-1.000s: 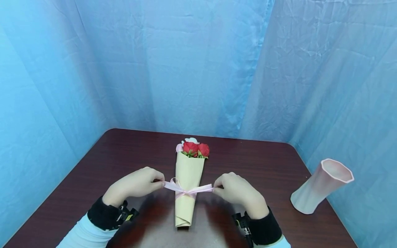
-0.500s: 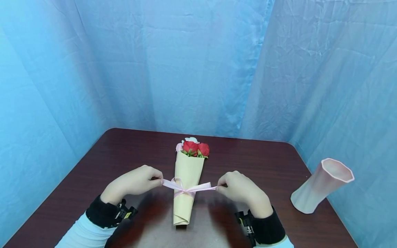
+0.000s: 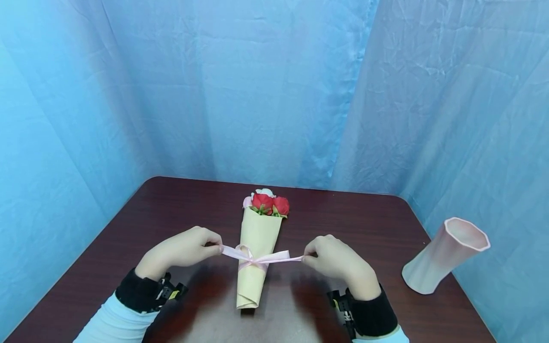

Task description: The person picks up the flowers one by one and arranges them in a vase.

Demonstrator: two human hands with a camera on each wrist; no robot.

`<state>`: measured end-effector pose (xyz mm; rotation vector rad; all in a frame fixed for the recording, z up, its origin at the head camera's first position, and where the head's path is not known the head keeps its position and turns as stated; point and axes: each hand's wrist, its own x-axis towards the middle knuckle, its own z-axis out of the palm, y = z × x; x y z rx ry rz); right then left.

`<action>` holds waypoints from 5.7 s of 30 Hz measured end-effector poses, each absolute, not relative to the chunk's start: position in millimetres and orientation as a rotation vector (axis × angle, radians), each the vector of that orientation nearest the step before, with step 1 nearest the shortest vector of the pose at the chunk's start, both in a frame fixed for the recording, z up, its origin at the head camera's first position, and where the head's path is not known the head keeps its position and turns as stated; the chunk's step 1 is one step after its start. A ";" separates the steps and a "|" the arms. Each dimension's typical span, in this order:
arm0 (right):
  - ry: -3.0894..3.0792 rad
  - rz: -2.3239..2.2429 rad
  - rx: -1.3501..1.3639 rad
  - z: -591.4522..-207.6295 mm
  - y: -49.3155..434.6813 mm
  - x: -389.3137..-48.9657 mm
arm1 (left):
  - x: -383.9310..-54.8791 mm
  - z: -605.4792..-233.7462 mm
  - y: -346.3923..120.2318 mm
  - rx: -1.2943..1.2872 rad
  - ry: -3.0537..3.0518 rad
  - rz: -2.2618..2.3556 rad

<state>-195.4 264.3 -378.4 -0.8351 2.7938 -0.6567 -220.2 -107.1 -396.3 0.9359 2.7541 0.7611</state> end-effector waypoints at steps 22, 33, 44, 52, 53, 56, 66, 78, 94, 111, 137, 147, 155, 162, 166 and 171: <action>2.794 -0.669 -0.783 -376.4 274.3 -195.3 | -220.7 -394.1 -119.3 0.916 2.696 0.778; 2.782 -0.682 -0.738 -375.4 282.0 -195.2 | -222.5 -393.2 -122.5 0.899 2.700 0.787; 2.766 -0.685 -0.708 -376.5 291.2 -197.4 | -223.7 -392.1 -126.6 0.881 2.707 0.813; 2.774 -0.688 -0.658 -377.5 296.7 -196.8 | -223.9 -395.0 -128.8 0.886 2.702 0.829; 2.774 -0.690 -0.649 -377.6 297.2 -196.6 | -224.3 -395.6 -128.8 0.876 2.704 0.825; 2.773 -0.694 -0.627 -377.9 298.8 -196.3 | -225.4 -397.6 -128.8 0.832 2.720 0.799; 2.765 -0.703 -0.606 -377.8 305.1 -197.8 | -225.0 -399.5 -130.0 0.734 2.752 0.768; 2.765 -0.709 -0.540 -377.1 312.7 -197.3 | -227.4 -402.0 -134.2 0.673 2.763 0.768; 2.809 -0.728 -0.484 -378.8 316.2 -195.0 | -230.4 -403.4 -139.4 0.709 2.752 0.796; 2.835 -0.721 -0.458 -376.8 320.3 -194.9 | -229.4 -396.8 -150.2 0.697 2.780 0.846; 3.141 -0.709 -0.551 -374.3 328.7 -202.1 | -238.8 -385.1 -170.6 0.575 3.000 1.325; 3.122 -0.651 -0.458 -374.9 337.0 -203.0 | -247.2 -392.4 -197.6 0.422 3.012 1.281; 3.106 -0.569 -0.314 -380.8 348.1 -203.5 | -251.0 -398.6 -211.5 0.367 3.003 1.217; 3.087 -0.529 -0.215 -386.4 356.9 -208.0 | -251.4 -401.4 -222.7 0.307 2.983 1.199; 3.062 -0.524 -0.159 -389.6 361.6 -209.8 | -252.0 -407.1 -230.9 0.269 2.963 1.161; 3.043 -0.523 -0.104 -394.9 366.4 -210.4 | -252.8 -415.2 -239.5 0.231 2.925 1.102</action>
